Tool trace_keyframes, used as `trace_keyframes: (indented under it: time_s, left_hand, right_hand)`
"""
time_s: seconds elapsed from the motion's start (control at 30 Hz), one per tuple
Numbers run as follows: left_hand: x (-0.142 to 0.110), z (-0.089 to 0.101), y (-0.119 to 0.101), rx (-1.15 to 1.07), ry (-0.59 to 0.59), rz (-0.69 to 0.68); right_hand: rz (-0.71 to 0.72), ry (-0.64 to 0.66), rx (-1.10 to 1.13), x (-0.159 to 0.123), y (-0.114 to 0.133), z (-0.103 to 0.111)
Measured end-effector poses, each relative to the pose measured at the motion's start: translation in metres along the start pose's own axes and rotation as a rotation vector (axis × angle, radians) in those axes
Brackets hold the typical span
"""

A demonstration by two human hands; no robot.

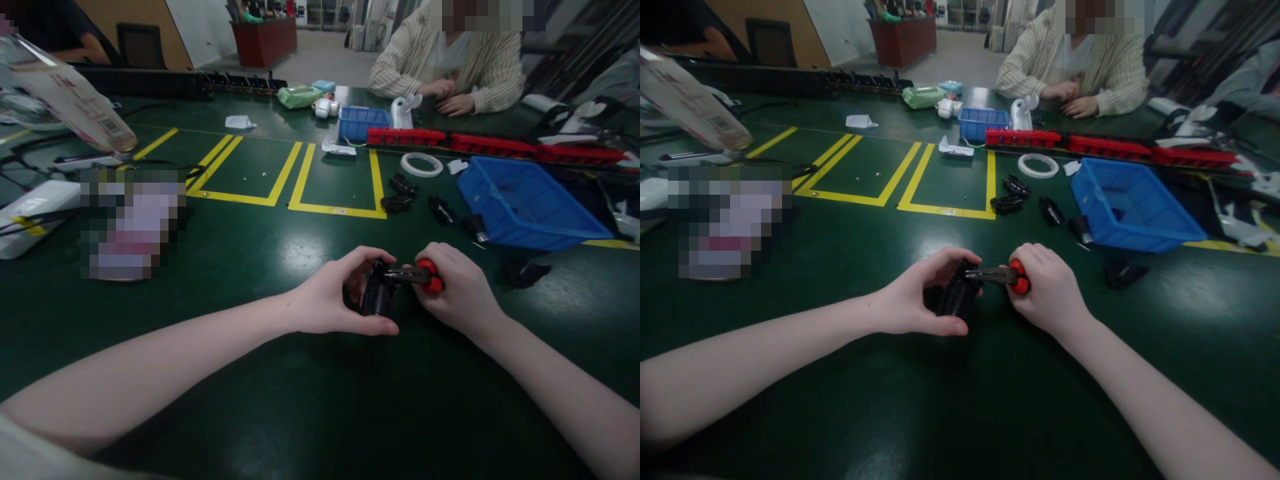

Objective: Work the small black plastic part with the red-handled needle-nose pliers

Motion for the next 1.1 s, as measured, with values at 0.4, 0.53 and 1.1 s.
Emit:
trace_keyframes:
  time_s: [0.4, 0.53, 1.1]
  left_hand:
    - [-0.0004, -0.0004, 0.0008, -0.019, 0.043, 0.011]
    - [-0.0007, -0.0004, 0.0003, -0.022, 0.059, 0.012]
    - [0.0011, 0.0002, 0.0034, -0.024, 0.021, 0.031]
  right_hand:
    - [0.012, 0.004, -0.009, -0.0001, 0.0044, -0.0007]
    - [0.005, -0.005, -0.023, -0.0001, 0.0036, 0.0006]
    - [-0.028, 0.084, 0.063, -0.0001, -0.0008, -0.0065]
Point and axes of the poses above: each hand's wrist, its own x-axis towards the middle knuckle, its own z-axis out of the back of the hand, y = z × x, the point moved 8 cm from there along x, towards the middle knuckle, and after that the axes turned 11 degrees about z, right-handed, at the moved point
